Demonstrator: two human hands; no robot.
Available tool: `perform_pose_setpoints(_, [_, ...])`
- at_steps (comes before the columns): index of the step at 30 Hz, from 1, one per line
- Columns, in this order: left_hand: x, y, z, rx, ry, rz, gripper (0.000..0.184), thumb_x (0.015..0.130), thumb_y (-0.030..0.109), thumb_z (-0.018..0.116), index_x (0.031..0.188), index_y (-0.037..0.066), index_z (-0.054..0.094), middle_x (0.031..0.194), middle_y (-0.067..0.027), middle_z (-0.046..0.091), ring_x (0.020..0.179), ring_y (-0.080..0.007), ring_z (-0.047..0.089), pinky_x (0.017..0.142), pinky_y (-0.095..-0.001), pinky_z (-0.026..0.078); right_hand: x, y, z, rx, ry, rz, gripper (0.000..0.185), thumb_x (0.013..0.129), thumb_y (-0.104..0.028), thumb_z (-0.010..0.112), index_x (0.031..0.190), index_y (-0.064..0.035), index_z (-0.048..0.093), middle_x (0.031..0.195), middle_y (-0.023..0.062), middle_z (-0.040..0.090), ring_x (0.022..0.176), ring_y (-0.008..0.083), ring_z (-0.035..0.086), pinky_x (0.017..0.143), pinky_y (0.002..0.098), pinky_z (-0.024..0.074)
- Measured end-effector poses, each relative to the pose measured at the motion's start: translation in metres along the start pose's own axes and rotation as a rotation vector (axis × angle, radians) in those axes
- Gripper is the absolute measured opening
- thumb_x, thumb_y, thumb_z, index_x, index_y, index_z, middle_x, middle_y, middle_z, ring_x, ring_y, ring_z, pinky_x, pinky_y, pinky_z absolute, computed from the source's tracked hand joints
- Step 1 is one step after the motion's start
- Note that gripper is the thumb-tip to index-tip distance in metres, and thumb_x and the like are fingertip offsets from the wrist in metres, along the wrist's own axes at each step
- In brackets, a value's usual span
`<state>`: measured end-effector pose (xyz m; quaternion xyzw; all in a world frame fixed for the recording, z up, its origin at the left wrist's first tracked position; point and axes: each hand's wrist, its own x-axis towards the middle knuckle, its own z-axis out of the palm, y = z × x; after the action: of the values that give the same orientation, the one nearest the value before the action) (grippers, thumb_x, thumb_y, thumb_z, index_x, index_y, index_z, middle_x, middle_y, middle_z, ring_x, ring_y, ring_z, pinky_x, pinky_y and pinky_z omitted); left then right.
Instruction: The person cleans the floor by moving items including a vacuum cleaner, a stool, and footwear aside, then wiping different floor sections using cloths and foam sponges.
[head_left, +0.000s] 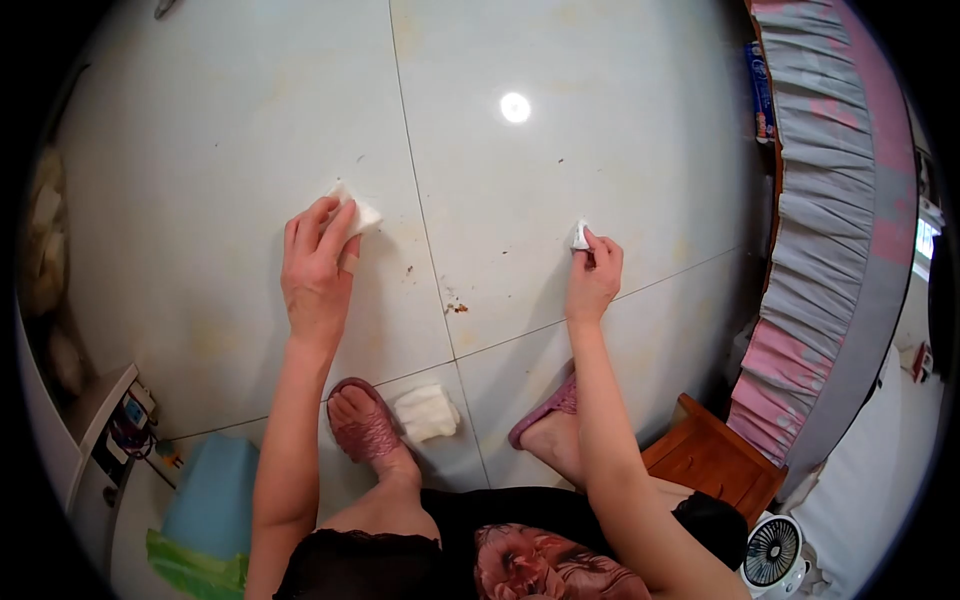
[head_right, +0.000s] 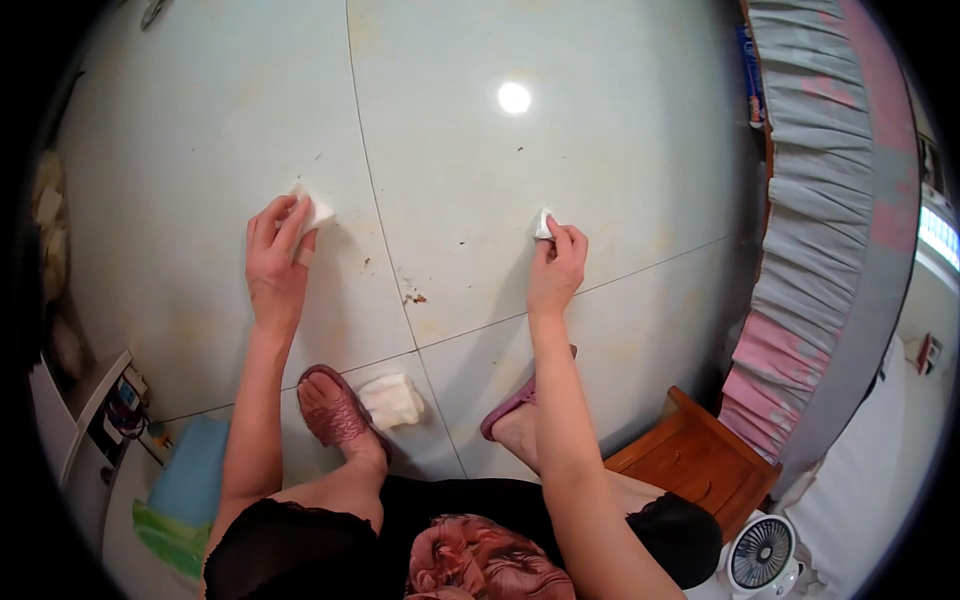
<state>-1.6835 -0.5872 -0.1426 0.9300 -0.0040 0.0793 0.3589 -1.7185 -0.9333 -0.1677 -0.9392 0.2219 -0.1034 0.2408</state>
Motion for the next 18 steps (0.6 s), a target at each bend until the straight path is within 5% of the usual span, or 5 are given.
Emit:
perform_pose_setpoints(6, [-0.005, -0.001, 0.0, 0.102, -0.051, 0.06, 0.061, 0.072, -0.011, 0.074, 0.128, 0.01, 0.064, 0.127, -0.0087, 0.059, 0.113, -0.0295, 0.057, 0.089, -0.0373, 0.055, 0.022, 0.011, -0.013, -0.071, -0.081, -0.16, 0.025, 0.083, -0.002, 0.068, 0.108, -0.0066, 0.071, 0.1, 0.006, 0.063, 0.08, 0.0229, 0.064, 0.074, 0.0343, 0.055])
perform_pose_setpoints(12, [-0.009, -0.015, 0.0, 0.07, -0.039, 0.115, 0.063, 0.074, -0.013, 0.072, 0.131, 0.011, 0.063, 0.131, -0.0085, 0.057, 0.117, -0.0282, 0.056, 0.093, -0.0361, 0.053, 0.066, 0.076, -0.011, 0.093, 0.213, 0.058, 0.023, 0.081, -0.003, 0.07, 0.104, -0.0037, 0.072, 0.091, 0.0094, 0.066, 0.078, 0.0212, 0.064, 0.071, 0.0336, 0.0528])
perform_pose_setpoints(13, [-0.012, -0.018, 0.005, 0.033, -0.029, 0.105, 0.063, 0.073, -0.013, 0.071, 0.131, 0.011, 0.063, 0.131, -0.0088, 0.057, 0.117, -0.0286, 0.056, 0.093, -0.0369, 0.053, 0.061, 0.079, -0.001, -0.069, 0.251, 0.035, 0.021, 0.081, -0.005, 0.07, 0.102, -0.0032, 0.072, 0.091, 0.0108, 0.067, 0.077, 0.023, 0.063, 0.07, 0.0351, 0.0518])
perform_pose_setpoints(18, [-0.007, -0.004, 0.008, 0.081, -0.06, 0.067, 0.062, 0.076, -0.013, 0.07, 0.132, 0.012, 0.062, 0.134, -0.0084, 0.056, 0.116, -0.0286, 0.056, 0.092, -0.0369, 0.053, -0.028, -0.04, 0.02, 0.173, -0.063, 0.01, 0.028, 0.08, 0.003, 0.068, 0.105, -0.0085, 0.074, 0.1, 0.0077, 0.066, 0.076, 0.0176, 0.066, 0.069, 0.0287, 0.0538])
